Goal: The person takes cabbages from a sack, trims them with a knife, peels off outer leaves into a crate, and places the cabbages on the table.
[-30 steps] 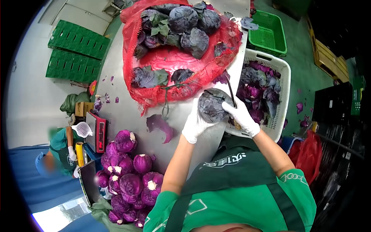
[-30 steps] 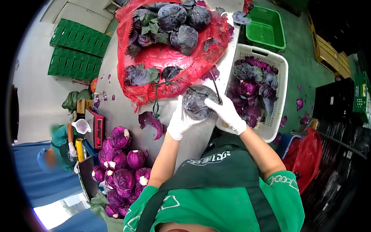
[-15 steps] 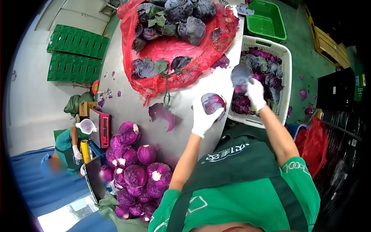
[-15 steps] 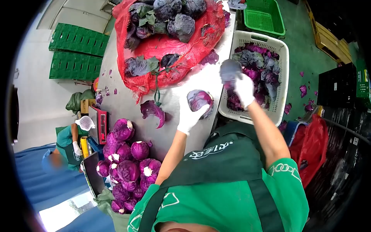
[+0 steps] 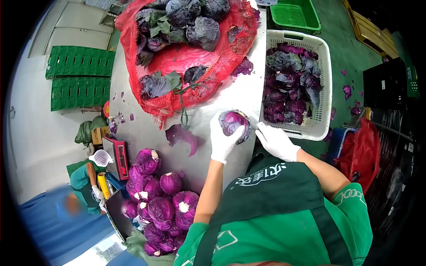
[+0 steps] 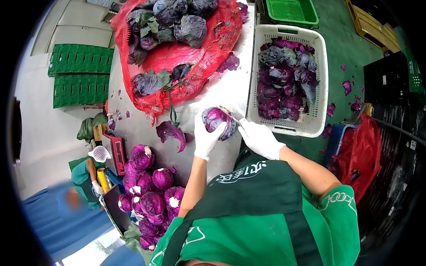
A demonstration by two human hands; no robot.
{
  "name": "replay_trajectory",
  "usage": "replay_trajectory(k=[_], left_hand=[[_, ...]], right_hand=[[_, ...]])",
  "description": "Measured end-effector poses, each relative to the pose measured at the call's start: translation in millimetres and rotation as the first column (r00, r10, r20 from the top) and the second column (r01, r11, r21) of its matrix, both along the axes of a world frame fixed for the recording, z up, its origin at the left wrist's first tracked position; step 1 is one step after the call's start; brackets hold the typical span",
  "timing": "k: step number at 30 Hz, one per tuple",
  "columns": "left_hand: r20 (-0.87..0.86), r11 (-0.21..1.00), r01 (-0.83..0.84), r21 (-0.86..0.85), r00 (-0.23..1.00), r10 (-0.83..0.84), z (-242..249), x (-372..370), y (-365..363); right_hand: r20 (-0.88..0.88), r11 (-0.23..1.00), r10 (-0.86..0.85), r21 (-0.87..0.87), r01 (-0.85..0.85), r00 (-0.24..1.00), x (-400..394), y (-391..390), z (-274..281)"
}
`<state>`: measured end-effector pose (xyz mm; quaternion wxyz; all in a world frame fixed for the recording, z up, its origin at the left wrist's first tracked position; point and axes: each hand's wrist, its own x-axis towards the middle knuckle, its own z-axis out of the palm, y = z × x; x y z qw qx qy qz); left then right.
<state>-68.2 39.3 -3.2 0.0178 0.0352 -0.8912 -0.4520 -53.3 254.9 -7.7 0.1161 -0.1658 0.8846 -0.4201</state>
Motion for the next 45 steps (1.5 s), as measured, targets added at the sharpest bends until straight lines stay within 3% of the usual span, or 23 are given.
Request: replay_trajectory(k=[3,9,11,14,19,20,22,25,27,30,31,32,33,34,35,37,39,40,41,42,44,45], left_hand=[[0.057,0.998,-0.021,0.064,0.998,0.017,5.2,-0.1,5.8],[-0.023,0.997,0.021,-0.076,0.999,-0.022,-1.0,-1.0,8.3],[-0.009,0.995,0.028,-0.099,1.0,-0.029,-0.6,-2.1,8.1],[0.008,0.997,-0.074,-0.021,0.997,0.074,-7.7,-6.4,7.0],[-0.06,0.997,-0.073,0.012,0.995,0.073,-9.0,-4.6,7.4],[-0.08,1.0,-0.022,-0.019,0.997,0.02,-9.3,-5.4,7.0],[-0.137,0.993,0.037,-0.116,0.989,-0.053,-8.6,-2.5,11.3],[-0.133,0.985,0.004,-0.172,0.991,-0.027,-15.2,0.5,12.9],[-0.143,0.994,-0.02,-0.108,0.99,0.005,-8.7,3.8,5.9],[0.016,0.996,0.073,0.043,0.997,-0.073,0.9,8.8,-7.2],[0.008,0.997,0.064,0.041,0.998,-0.065,2.1,14.1,-9.3],[0.001,0.997,0.052,0.059,0.999,-0.052,3.5,22.0,-12.7],[0.002,0.996,0.041,0.075,0.999,-0.041,4.6,28.9,-16.0],[-0.06,0.972,0.04,0.23,0.998,-0.027,20.9,32.2,-0.9],[-0.058,0.973,0.028,0.229,0.998,-0.015,21.0,32.5,0.1],[-0.027,0.981,0.012,-0.192,0.999,-0.018,17.5,30.5,2.8],[-0.085,0.989,0.002,-0.151,0.996,-0.015,7.9,31.4,5.4],[-0.1,0.99,-0.005,-0.143,0.995,-0.009,6.8,33.5,6.5],[-0.114,0.99,-0.011,-0.137,0.993,-0.005,6.1,37.3,7.1],[-0.179,0.984,-0.035,-0.174,0.984,0.004,1.4,45.8,5.1],[-0.218,0.996,-0.068,-0.064,0.975,0.052,-21.0,58.6,-6.5],[-0.221,0.996,-0.073,-0.042,0.973,0.062,-23.3,63.2,-8.7]], right_hand=[[0.081,0.998,0.062,-0.004,-0.062,0.995,-0.5,0.2,7.8],[0.126,0.987,0.142,0.051,-0.15,0.982,-11.0,-1.4,-11.1],[0.304,0.974,0.138,0.131,-0.184,0.943,-22.7,-6.4,-10.4],[0.278,0.969,0.133,0.164,-0.183,0.951,-38.8,-10.2,-10.7],[0.269,0.962,0.147,0.185,-0.201,0.952,-32.4,-7.9,7.2],[0.37,0.95,0.149,0.203,-0.236,0.917,-32.4,-5.7,17.9],[0.314,0.955,0.146,0.202,-0.216,0.938,-33.7,-4.9,5.7],[0.275,0.966,0.153,0.16,-0.202,0.949,-35.6,-17.0,-22.8],[0.272,0.952,0.169,0.203,-0.228,0.947,-42.0,-25.8,-21.6],[0.262,0.97,0.149,0.147,-0.192,0.954,-37.0,-24.7,-16.1],[0.239,0.98,0.15,0.094,-0.177,0.959,-33.3,-25.9,-16.0],[0.089,0.993,0.105,0.038,-0.109,0.99,-26.3,-31.1,-32.8],[0.087,0.992,0.116,0.031,-0.119,0.989,-26.3,-33.3,-26.5],[0.055,0.987,0.152,0.038,-0.155,0.987,-27.0,-31.6,-12.6],[0.025,0.981,0.188,0.05,-0.189,0.982,-28.1,-29.1,0.0],[0.0,0.98,0.191,0.057,-0.191,0.981,-31.2,-27.8,8.0],[-0.088,0.982,0.151,0.13,-0.139,0.985,-36.3,-22.5,6.2],[-0.052,0.968,0.112,0.233,-0.097,0.992,-42.0,-20.9,10.4],[-0.131,0.978,-0.091,0.174,0.114,0.987,-56.2,-15.3,-23.3],[-0.19,0.933,-0.358,-0.096,0.346,0.914,-81.6,4.9,-61.8],[0.052,0.886,-0.46,-0.038,0.462,0.887,-107.3,47.7,-26.4],[0.208,0.855,-0.515,0.056,0.516,0.831,-123.4,57.8,-48.8]])
